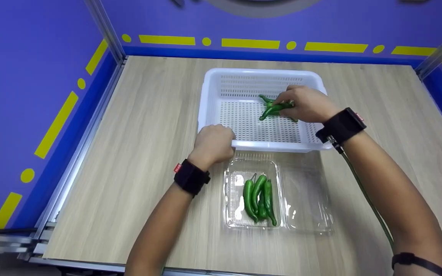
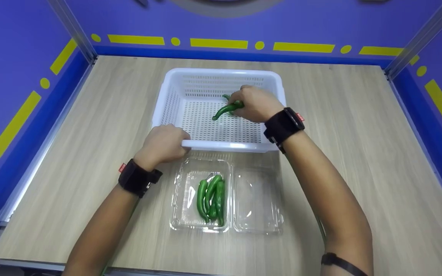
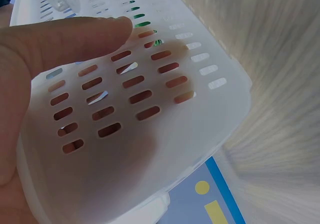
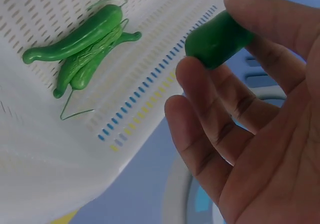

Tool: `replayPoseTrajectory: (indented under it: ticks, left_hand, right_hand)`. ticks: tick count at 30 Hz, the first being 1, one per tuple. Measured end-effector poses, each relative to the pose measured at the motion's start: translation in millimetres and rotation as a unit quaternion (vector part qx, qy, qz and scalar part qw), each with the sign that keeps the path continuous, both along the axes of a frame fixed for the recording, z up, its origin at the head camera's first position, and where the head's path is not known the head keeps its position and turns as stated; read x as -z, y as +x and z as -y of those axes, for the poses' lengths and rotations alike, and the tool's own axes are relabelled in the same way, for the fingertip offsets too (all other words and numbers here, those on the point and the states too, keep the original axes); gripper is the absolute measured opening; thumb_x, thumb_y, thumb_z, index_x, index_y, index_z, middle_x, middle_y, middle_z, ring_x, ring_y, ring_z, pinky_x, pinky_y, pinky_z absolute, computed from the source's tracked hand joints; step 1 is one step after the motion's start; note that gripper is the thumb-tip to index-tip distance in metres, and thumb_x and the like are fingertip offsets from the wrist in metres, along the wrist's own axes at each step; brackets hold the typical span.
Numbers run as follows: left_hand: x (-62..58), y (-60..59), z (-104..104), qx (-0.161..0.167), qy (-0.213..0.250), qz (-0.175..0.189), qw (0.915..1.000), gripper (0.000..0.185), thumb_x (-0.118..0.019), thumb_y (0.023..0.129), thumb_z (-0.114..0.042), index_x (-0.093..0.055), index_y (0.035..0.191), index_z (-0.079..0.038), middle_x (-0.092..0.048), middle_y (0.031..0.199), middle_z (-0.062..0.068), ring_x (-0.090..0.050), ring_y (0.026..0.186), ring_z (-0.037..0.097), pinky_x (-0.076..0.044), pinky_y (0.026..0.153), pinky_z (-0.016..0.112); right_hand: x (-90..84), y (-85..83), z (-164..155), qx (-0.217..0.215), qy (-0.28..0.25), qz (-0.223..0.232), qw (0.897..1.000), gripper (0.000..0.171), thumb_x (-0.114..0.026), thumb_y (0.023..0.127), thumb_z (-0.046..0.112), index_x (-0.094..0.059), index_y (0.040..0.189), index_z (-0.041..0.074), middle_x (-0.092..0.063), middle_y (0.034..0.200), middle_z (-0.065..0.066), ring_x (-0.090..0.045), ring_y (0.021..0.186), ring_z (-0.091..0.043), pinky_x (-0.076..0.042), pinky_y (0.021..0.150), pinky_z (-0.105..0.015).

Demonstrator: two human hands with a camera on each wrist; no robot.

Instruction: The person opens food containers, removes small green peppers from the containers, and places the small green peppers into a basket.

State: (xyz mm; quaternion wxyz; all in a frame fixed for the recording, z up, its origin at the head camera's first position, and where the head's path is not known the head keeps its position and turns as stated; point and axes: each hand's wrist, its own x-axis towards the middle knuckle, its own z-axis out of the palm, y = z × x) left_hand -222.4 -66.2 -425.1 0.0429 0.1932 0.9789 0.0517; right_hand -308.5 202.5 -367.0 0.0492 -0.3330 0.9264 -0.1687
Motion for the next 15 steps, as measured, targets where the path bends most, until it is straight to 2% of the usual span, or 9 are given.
replayPoseTrajectory:
  ticks: [5, 10, 15]
  left_hand:
    - [-0.6, -1.0, -0.2, 0.0, 0.0, 0.006, 1.0, 0.027, -0.064, 0.076, -0.014, -0.044, 0.06, -0.022, -0.054, 0.066, -0.004, -0.058, 0.065, 0.02, -0.051, 0.058, 0.04]
    - [-1.5, -0.8, -0.3, -0.002, 0.002, 0.015, 0.9999, 0.028, -0.064, 0.076, -0.014, -0.042, 0.06, -0.022, -0.051, 0.064, -0.005, -0.057, 0.065, 0.019, -0.05, 0.058, 0.038]
    - [-0.3, 0.7, 0.2, -0.001, 0.008, 0.007, 0.9999, 0.03, -0.063, 0.076, -0.013, -0.04, 0.059, -0.022, -0.049, 0.063, -0.005, -0.056, 0.064, 0.018, -0.051, 0.059, 0.04]
  right_hand:
    - [5.8, -11.5, -1.8, 0.028, 0.032, 0.013, 0.999, 0.024, -0.075, 0.087, 0.012, -0.077, 0.111, 0.011, -0.07, 0.098, -0.011, -0.057, 0.085, -0.025, -0.041, 0.073, -0.037]
    - [14.7, -21.1, -4.8, 0.054, 0.057, 0.012, 0.997, 0.022, -0.075, 0.087, 0.014, -0.077, 0.108, 0.009, -0.074, 0.097, -0.012, -0.062, 0.085, -0.026, -0.046, 0.073, -0.04]
    - [27.2, -29.2, -8.6, 0.087, 0.09, 0.04, 0.991, 0.028, -0.076, 0.085, 0.015, -0.076, 0.111, 0.006, -0.074, 0.097, -0.014, -0.062, 0.083, -0.027, -0.048, 0.075, -0.041]
